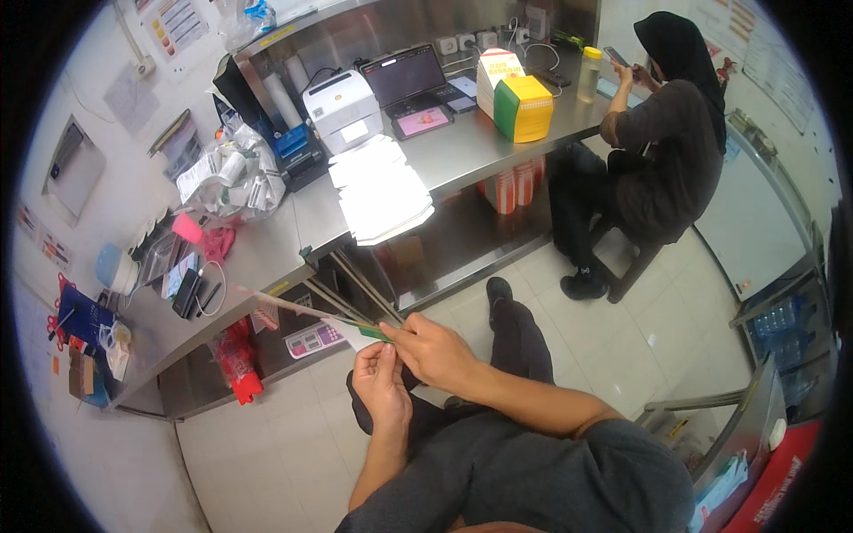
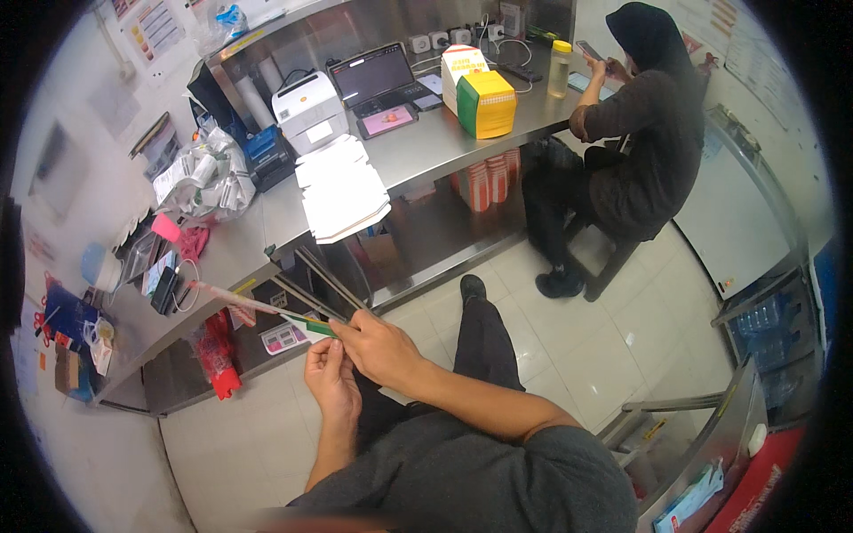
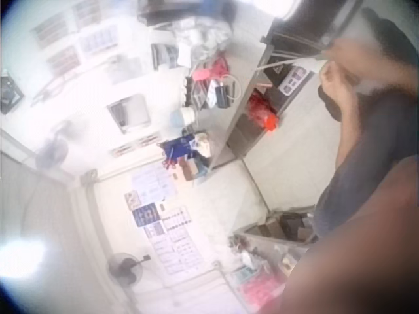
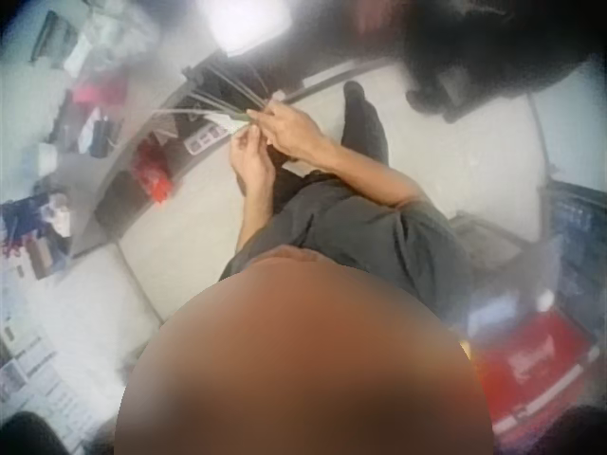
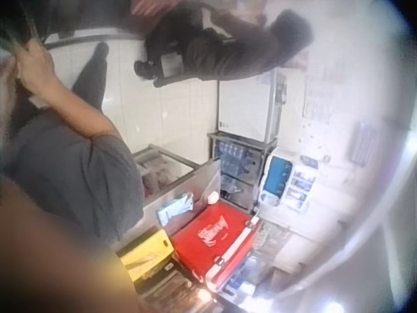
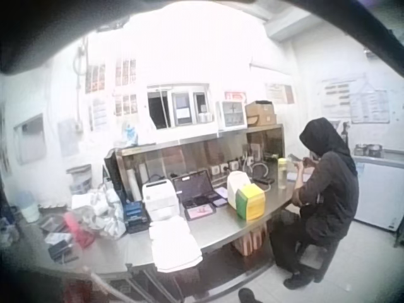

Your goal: The person folds flat cardboard food boxes into their final shape by hand. They repeatedly pick up a flat box, fold along the creases, and place the completed box on a stack on the counter.

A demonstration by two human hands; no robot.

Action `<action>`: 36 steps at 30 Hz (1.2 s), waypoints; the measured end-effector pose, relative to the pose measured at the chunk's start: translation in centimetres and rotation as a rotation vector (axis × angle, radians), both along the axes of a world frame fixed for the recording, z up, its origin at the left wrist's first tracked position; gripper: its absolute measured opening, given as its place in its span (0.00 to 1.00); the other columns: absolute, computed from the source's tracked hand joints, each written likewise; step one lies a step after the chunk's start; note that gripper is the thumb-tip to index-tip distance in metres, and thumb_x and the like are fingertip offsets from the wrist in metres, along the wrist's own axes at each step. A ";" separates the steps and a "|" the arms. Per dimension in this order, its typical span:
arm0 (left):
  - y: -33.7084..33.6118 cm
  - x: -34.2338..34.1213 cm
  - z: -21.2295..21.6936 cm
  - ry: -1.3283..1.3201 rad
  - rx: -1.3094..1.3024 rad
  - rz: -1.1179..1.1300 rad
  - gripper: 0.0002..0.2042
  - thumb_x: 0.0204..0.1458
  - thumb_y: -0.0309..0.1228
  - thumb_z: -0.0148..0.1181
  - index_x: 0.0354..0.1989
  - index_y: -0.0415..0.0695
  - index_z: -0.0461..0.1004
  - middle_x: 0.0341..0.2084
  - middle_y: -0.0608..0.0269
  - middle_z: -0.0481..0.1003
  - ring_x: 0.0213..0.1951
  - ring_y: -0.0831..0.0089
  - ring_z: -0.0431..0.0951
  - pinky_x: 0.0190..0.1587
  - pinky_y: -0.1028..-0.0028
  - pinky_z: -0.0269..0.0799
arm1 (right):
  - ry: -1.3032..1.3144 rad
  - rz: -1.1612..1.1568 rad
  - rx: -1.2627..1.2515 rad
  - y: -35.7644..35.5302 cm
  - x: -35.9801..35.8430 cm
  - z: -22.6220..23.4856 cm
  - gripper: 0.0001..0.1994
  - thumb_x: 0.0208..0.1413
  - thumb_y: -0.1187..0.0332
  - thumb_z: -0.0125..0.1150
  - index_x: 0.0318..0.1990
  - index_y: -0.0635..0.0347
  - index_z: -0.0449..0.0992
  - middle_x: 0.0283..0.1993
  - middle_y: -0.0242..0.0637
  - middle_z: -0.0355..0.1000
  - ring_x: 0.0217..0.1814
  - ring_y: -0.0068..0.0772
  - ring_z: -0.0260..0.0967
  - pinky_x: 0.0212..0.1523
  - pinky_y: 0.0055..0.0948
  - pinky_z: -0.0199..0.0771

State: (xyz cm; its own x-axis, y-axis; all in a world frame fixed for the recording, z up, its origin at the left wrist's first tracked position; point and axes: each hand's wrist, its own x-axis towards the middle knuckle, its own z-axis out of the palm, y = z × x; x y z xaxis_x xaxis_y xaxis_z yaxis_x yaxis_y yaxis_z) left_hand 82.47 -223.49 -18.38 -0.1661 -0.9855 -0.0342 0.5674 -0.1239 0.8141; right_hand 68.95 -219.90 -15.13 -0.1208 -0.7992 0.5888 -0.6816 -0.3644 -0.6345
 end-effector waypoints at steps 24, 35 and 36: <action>-1.5 -0.9 -2.6 0.102 0.012 -0.113 0.05 0.69 0.23 0.59 0.49 0.37 0.72 0.47 0.55 0.79 0.51 0.67 0.82 0.63 0.62 0.80 | -0.969 0.229 0.399 -2.0 -2.4 -2.1 0.07 0.66 0.72 0.67 0.43 0.68 0.86 0.62 0.43 0.76 0.58 0.31 0.75 0.60 0.32 0.75; -6.9 0.1 -1.9 0.203 -0.096 -0.130 0.23 0.55 0.23 0.72 0.60 0.34 0.76 0.55 0.48 0.81 0.56 0.57 0.83 0.66 0.60 0.78 | -0.608 0.506 0.249 -7.5 -4.6 -0.2 0.08 0.62 0.70 0.68 0.43 0.66 0.85 0.66 0.47 0.75 0.63 0.46 0.76 0.63 0.39 0.75; -7.8 0.1 -1.3 0.226 -0.108 -0.121 0.24 0.56 0.23 0.72 0.61 0.33 0.75 0.55 0.48 0.81 0.57 0.57 0.82 0.66 0.60 0.77 | -0.564 0.527 0.235 -8.6 -5.0 0.1 0.08 0.62 0.70 0.68 0.43 0.66 0.85 0.66 0.47 0.75 0.62 0.47 0.76 0.63 0.38 0.75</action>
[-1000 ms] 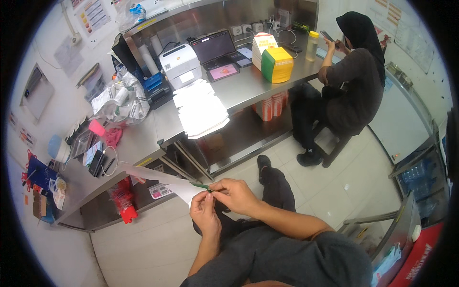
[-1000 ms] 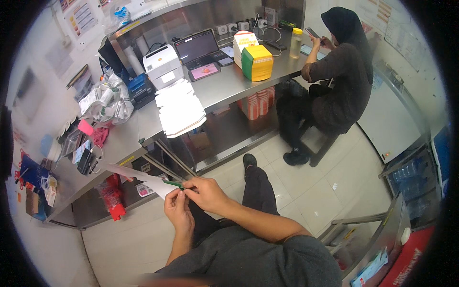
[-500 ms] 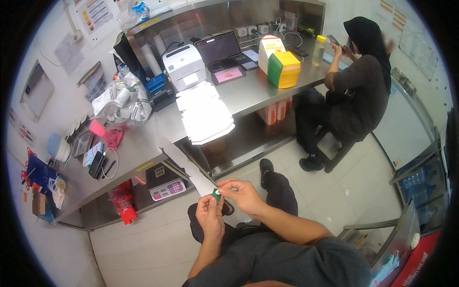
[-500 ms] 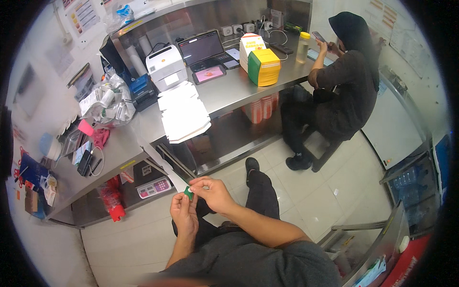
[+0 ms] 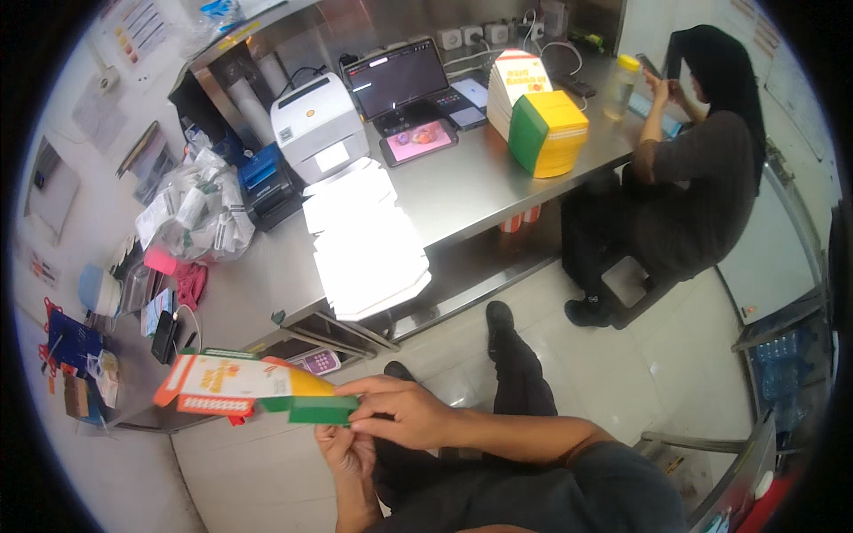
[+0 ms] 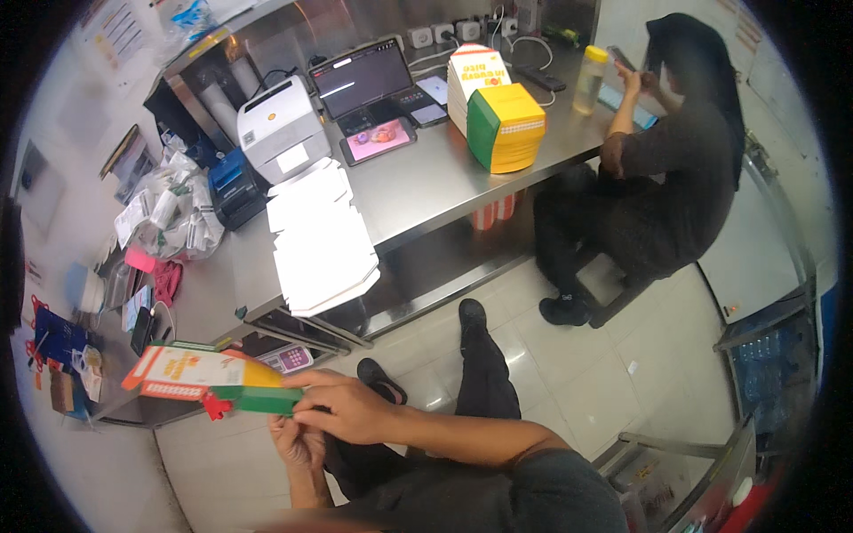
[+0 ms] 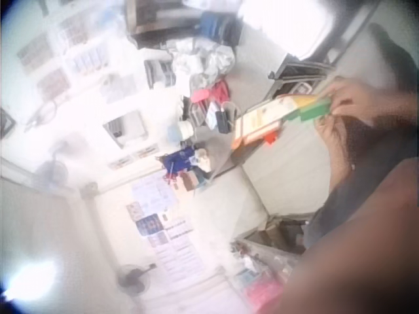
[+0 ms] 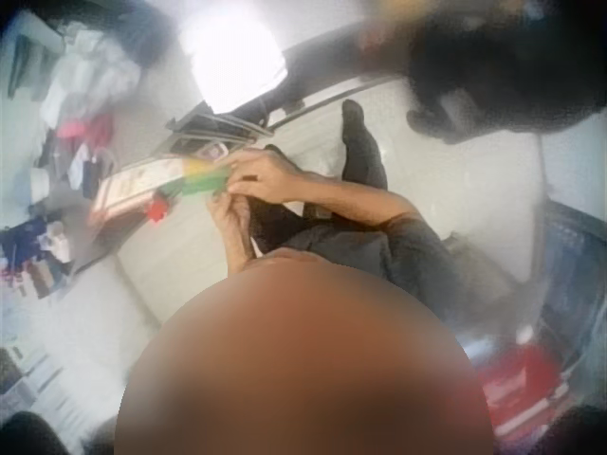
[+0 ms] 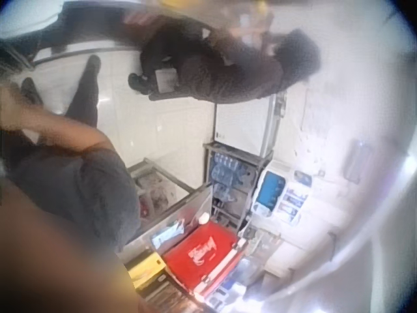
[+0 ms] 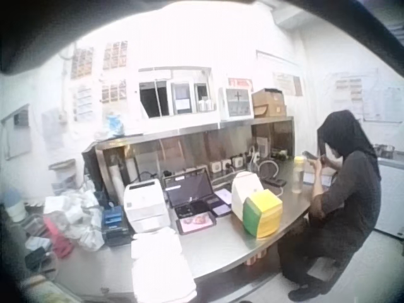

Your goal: The person folds flat cardboard food boxes into their final shape by hand. They repeatedly pick up a flat box, fold along the creases, and place the completed box on a stack on the counter.

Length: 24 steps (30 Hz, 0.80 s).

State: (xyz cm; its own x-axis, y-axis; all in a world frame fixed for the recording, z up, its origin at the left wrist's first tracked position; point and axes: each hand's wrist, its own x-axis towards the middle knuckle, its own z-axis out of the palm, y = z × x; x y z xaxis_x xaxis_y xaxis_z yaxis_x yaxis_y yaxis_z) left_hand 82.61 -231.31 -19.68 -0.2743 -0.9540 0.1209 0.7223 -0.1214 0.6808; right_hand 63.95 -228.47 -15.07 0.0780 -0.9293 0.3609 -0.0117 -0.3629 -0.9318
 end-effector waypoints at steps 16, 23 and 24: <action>0.9 -6.0 1.7 -0.141 -0.059 0.427 0.25 0.61 0.31 0.70 0.64 0.36 0.70 0.58 0.46 0.76 0.57 0.55 0.81 0.64 0.56 0.80 | -0.089 0.191 -0.190 -5.7 -3.8 1.6 0.06 0.62 0.71 0.65 0.37 0.65 0.81 0.60 0.42 0.76 0.53 0.44 0.79 0.54 0.38 0.80; 6.1 -7.9 0.2 -0.095 -0.106 0.477 0.12 0.68 0.27 0.61 0.57 0.41 0.74 0.56 0.50 0.77 0.56 0.60 0.81 0.62 0.58 0.81 | -0.072 0.291 -0.112 -1.4 -5.6 1.9 0.05 0.62 0.73 0.65 0.38 0.68 0.80 0.58 0.45 0.76 0.49 0.41 0.80 0.50 0.35 0.80; 6.7 -8.2 0.0 -0.078 -0.098 0.465 0.12 0.68 0.27 0.62 0.57 0.41 0.74 0.55 0.50 0.78 0.55 0.60 0.81 0.62 0.58 0.81 | -0.062 0.287 -0.108 -0.7 -6.1 1.9 0.05 0.62 0.73 0.65 0.38 0.68 0.80 0.58 0.45 0.76 0.49 0.41 0.81 0.50 0.34 0.80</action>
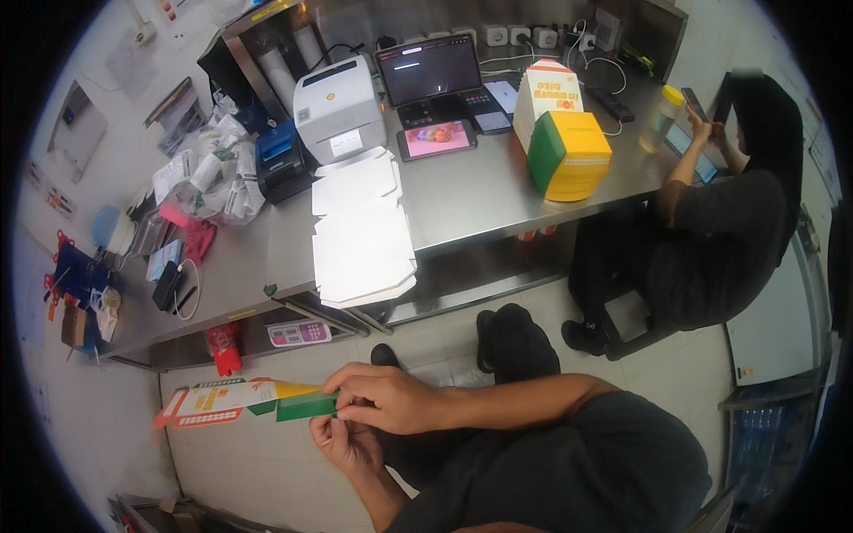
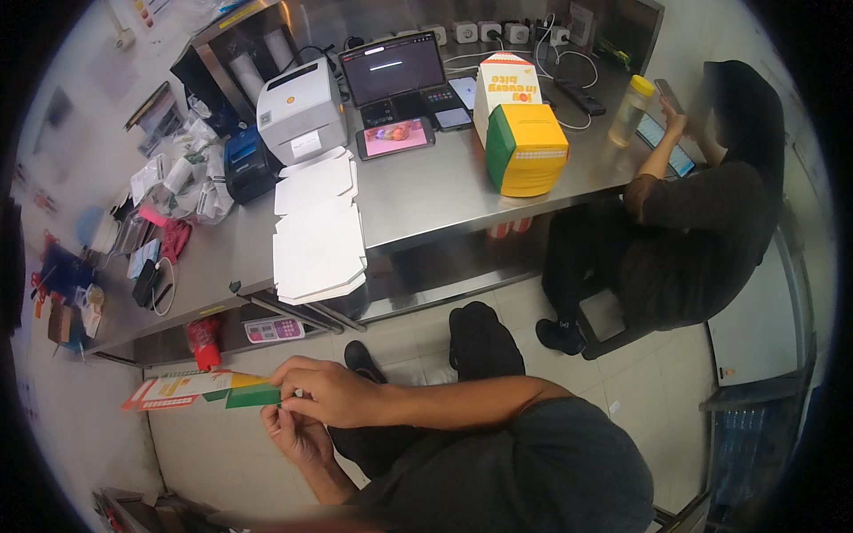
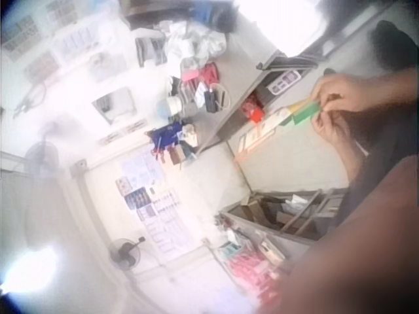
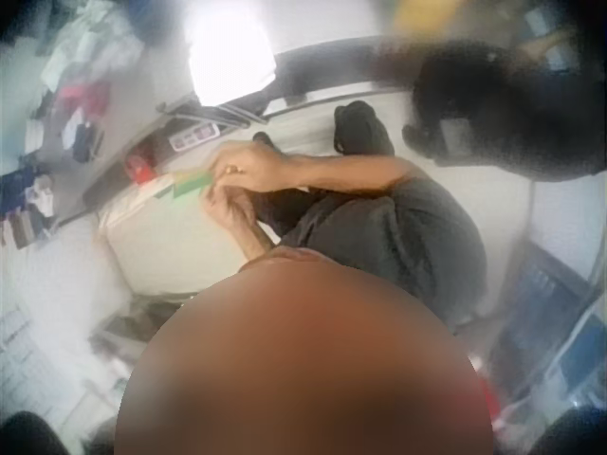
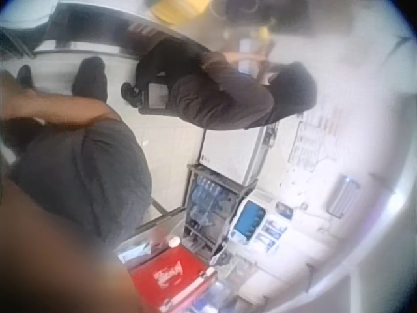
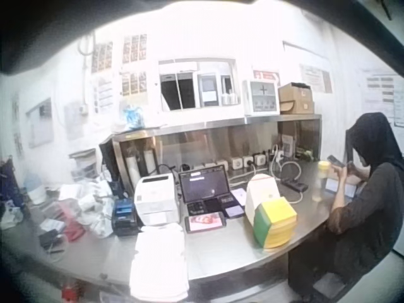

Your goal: The person folds flat cardboard food boxes into their final shape by hand. They repeatedly pick up a flat box, fold along the creases, and place the completed box on a stack on the counter.

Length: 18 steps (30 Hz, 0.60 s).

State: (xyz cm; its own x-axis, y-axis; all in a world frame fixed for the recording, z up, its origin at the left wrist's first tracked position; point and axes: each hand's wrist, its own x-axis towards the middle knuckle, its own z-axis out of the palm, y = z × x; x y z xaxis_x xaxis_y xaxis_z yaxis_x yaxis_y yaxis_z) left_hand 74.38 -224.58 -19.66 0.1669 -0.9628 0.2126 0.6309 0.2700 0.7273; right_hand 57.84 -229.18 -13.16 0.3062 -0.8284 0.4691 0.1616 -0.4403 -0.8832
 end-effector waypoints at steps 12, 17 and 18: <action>2.4 -1.7 -0.1 -0.069 0.012 -0.091 0.11 0.67 0.24 0.62 0.55 0.37 0.73 0.53 0.50 0.78 0.53 0.62 0.82 0.61 0.61 0.80 | 0.023 -0.134 -0.065 4.9 -3.6 -0.6 0.06 0.61 0.73 0.67 0.40 0.68 0.81 0.58 0.47 0.77 0.50 0.44 0.80 0.52 0.37 0.79; 2.4 -2.5 0.3 -0.096 0.002 -0.059 0.11 0.68 0.24 0.60 0.56 0.37 0.70 0.52 0.51 0.76 0.53 0.64 0.81 0.62 0.62 0.79 | -0.057 -0.088 0.079 4.8 -3.2 -1.2 0.06 0.61 0.73 0.67 0.40 0.68 0.81 0.57 0.48 0.77 0.52 0.45 0.79 0.53 0.38 0.79; 2.5 -2.6 0.3 -0.094 0.017 -0.057 0.11 0.68 0.24 0.60 0.56 0.37 0.70 0.52 0.51 0.76 0.54 0.64 0.80 0.62 0.62 0.79 | -0.030 -0.104 0.027 4.7 -3.2 -1.4 0.06 0.61 0.73 0.67 0.40 0.68 0.80 0.57 0.48 0.76 0.52 0.44 0.79 0.53 0.38 0.79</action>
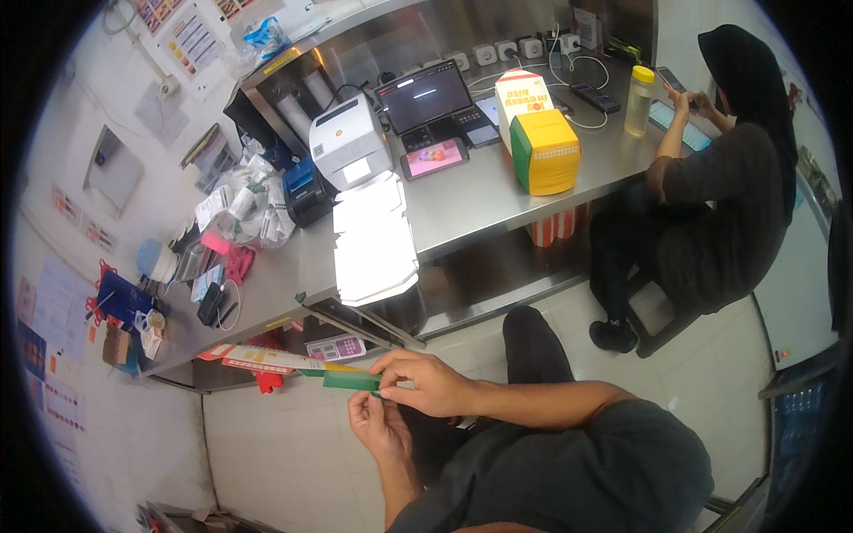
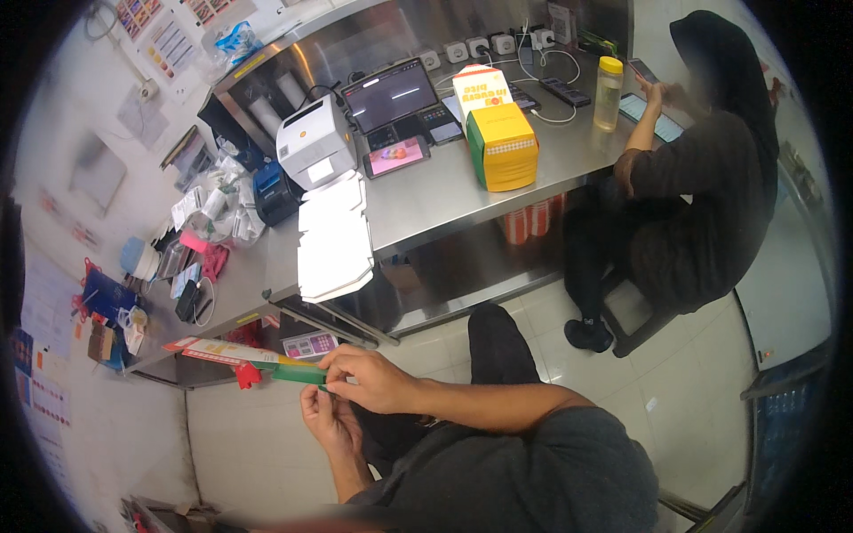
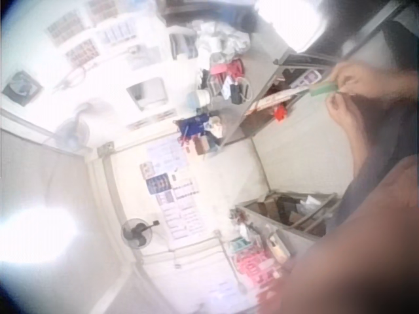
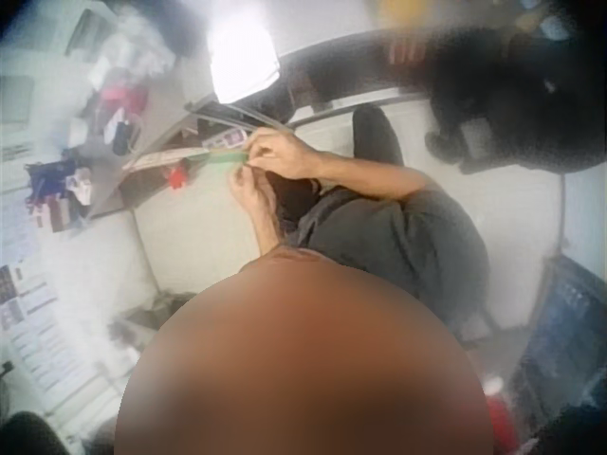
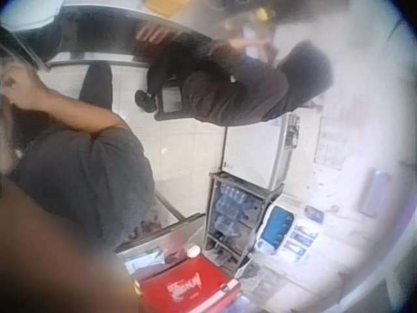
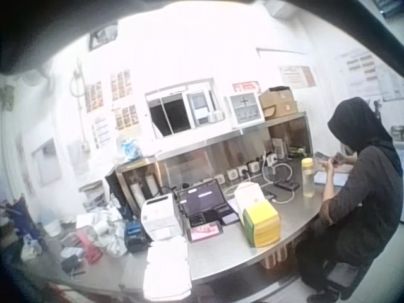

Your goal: The person folds flat cardboard food boxes into their final shape by hand. They repeatedly pick up a flat box, fold along the creases, and place the completed box on a stack on the counter.

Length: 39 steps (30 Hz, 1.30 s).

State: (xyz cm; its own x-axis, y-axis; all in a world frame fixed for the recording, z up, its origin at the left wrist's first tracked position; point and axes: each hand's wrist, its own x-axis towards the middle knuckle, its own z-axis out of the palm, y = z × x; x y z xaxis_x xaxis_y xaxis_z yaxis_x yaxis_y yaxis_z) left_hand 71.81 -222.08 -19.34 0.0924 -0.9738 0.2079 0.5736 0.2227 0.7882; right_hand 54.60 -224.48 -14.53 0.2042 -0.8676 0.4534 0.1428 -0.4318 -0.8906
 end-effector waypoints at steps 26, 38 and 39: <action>2.1 -0.2 -1.3 -0.619 0.197 -0.047 0.21 0.62 0.21 0.65 0.62 0.37 0.68 0.48 0.57 0.78 0.48 0.71 0.81 0.51 0.74 0.76 | 0.435 0.006 -0.028 -0.2 -0.2 -2.0 0.29 0.61 0.67 0.66 0.71 0.58 0.72 0.63 0.45 0.72 0.65 0.51 0.71 0.67 0.41 0.71; -0.2 -0.4 -0.3 -0.002 0.254 0.105 0.22 0.72 0.37 0.52 0.68 0.36 0.65 0.62 0.50 0.72 0.62 0.61 0.75 0.64 0.60 0.73 | 0.573 -0.164 -0.368 0.1 0.8 -3.6 0.17 0.60 0.71 0.65 0.57 0.62 0.82 0.54 0.43 0.80 0.59 0.50 0.77 0.59 0.42 0.79; -0.3 -0.4 -0.3 -0.016 0.213 0.108 0.22 0.72 0.35 0.53 0.69 0.36 0.65 0.63 0.50 0.72 0.61 0.61 0.75 0.63 0.60 0.75 | 0.503 -0.156 -0.275 0.0 0.9 -3.6 0.16 0.60 0.71 0.66 0.56 0.63 0.82 0.53 0.43 0.81 0.58 0.50 0.78 0.59 0.42 0.79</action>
State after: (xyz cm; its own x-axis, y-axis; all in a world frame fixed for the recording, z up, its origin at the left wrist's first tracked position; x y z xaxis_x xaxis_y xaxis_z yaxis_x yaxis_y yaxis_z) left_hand 71.39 -222.35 -19.64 0.1971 -0.9804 0.0015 0.5427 0.1104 0.8326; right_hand 55.51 -224.43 -18.15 0.3322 -0.7689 0.5463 -0.3516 -0.6384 -0.6847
